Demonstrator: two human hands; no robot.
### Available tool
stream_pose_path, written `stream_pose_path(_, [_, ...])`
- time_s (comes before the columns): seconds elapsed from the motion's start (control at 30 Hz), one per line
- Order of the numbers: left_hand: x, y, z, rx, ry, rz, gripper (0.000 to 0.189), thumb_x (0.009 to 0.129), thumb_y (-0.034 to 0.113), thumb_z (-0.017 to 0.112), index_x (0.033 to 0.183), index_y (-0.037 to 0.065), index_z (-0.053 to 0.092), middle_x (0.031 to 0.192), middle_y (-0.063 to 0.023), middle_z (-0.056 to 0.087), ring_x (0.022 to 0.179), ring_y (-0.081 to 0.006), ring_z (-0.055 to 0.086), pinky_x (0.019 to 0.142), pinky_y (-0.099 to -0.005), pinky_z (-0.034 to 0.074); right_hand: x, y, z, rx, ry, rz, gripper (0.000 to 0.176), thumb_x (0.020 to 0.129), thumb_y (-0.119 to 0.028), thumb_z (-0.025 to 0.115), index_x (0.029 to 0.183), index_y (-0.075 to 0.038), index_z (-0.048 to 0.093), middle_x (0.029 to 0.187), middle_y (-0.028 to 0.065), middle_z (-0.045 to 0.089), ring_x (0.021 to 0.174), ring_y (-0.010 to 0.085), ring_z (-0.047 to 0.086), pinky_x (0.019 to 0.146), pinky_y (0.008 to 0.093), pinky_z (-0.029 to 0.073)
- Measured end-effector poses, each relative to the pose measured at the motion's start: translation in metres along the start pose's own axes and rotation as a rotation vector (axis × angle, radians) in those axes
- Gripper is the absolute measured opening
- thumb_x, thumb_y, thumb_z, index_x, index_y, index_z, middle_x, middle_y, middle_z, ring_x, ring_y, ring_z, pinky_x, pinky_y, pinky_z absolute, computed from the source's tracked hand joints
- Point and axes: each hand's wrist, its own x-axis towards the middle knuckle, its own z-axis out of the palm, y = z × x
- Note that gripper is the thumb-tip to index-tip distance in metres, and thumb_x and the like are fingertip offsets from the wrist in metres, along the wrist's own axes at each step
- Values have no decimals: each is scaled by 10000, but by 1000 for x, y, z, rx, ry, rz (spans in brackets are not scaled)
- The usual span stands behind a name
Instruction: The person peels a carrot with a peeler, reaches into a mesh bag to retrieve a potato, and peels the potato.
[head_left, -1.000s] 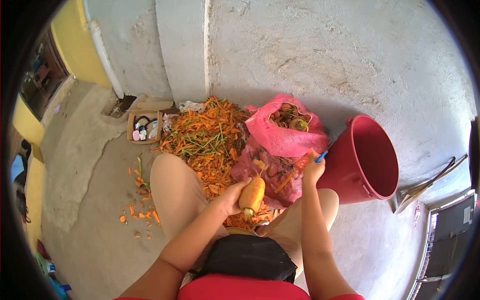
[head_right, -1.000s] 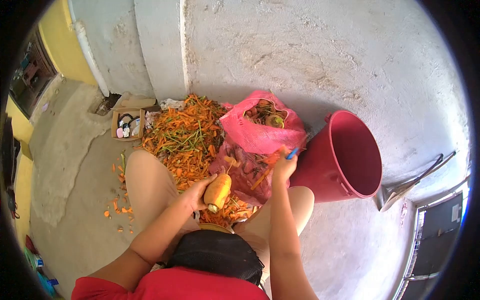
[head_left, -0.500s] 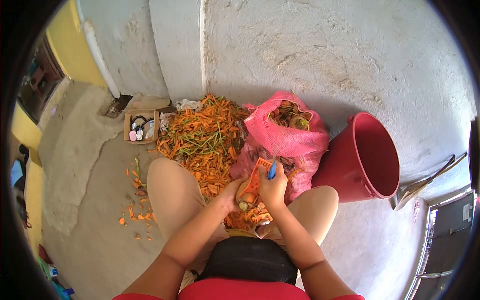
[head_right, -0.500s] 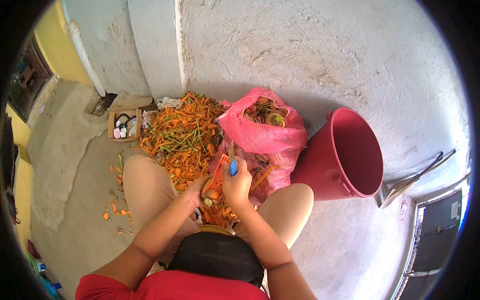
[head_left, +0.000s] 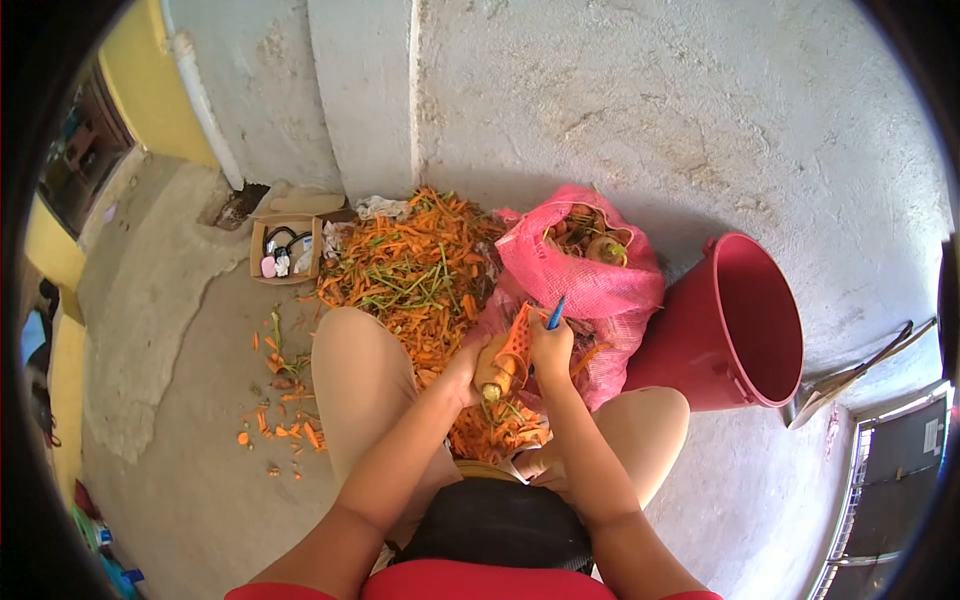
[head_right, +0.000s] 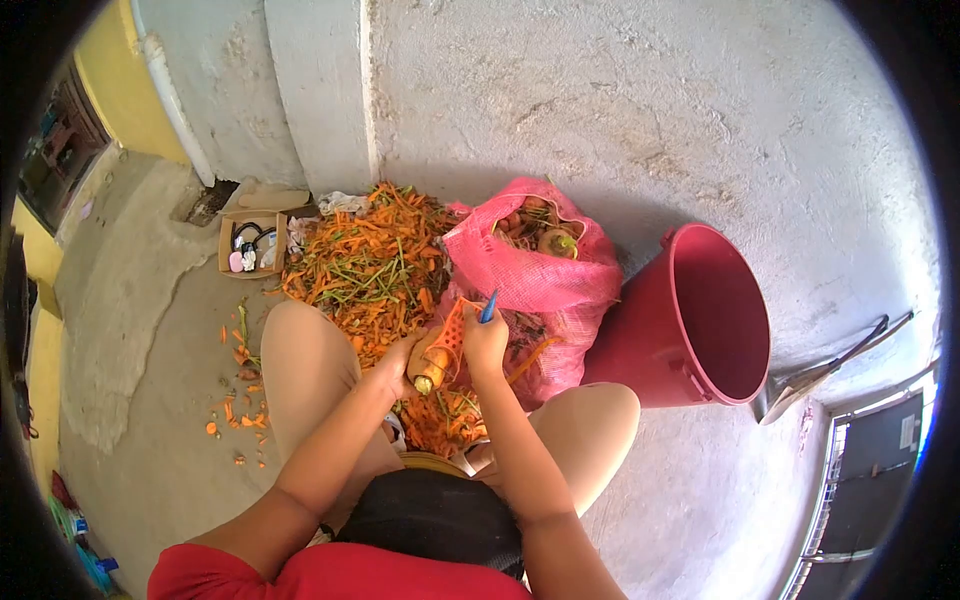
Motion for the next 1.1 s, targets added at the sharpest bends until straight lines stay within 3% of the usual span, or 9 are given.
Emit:
stream_pose_path(0.1, [-1,-8,13,146,244,80,300,887,309,276,961,95,474,704,-39,540,566,-150,535,506,-312,481,-3,9,-1,39,45,50,195,791,-183,545,774,10,526,494,-1,388,418,82,334,403,270,284])
stream_pose_path(0.3, [1,-6,9,75,168,40,293,888,296,257,977,118,473,717,-36,541,578,-151,537,498,-320,477,-3,8,-5,101,66,111,221,797,-185,538,878,20,555,510,-11,408,432,74,354,416,256,299])
stream_pose_path(0.53, [4,-10,6,75,306,63,336,888,299,231,1031,99,460,806,-77,550,633,-190,555,554,-340,497,-5,10,-4,124,53,264,255,811,-193,517,926,32,546,530,-18,399,442,74,342,435,258,297])
stream_pose_path(0.9, [0,-9,7,89,316,36,361,886,322,218,1083,116,440,798,-79,538,613,-189,544,491,-349,480,-4,24,-1,191,17,314,252,809,-204,528,884,36,544,521,-21,389,450,71,344,441,258,291])
stream_pose_path(1.0, [-8,-11,21,144,349,59,309,884,280,243,918,50,446,692,-75,527,566,-184,536,510,-320,480,-3,25,-2,181,13,335,253,812,-210,524,874,34,540,534,-19,400,463,64,352,447,248,296])
stream_pose_path(1.1, [-6,-11,19,90,328,73,304,886,283,244,926,56,443,683,-71,523,557,-174,532,504,-317,476,-4,24,-2,184,17,310,264,819,-215,511,891,38,532,550,-17,405,473,57,357,449,243,298])
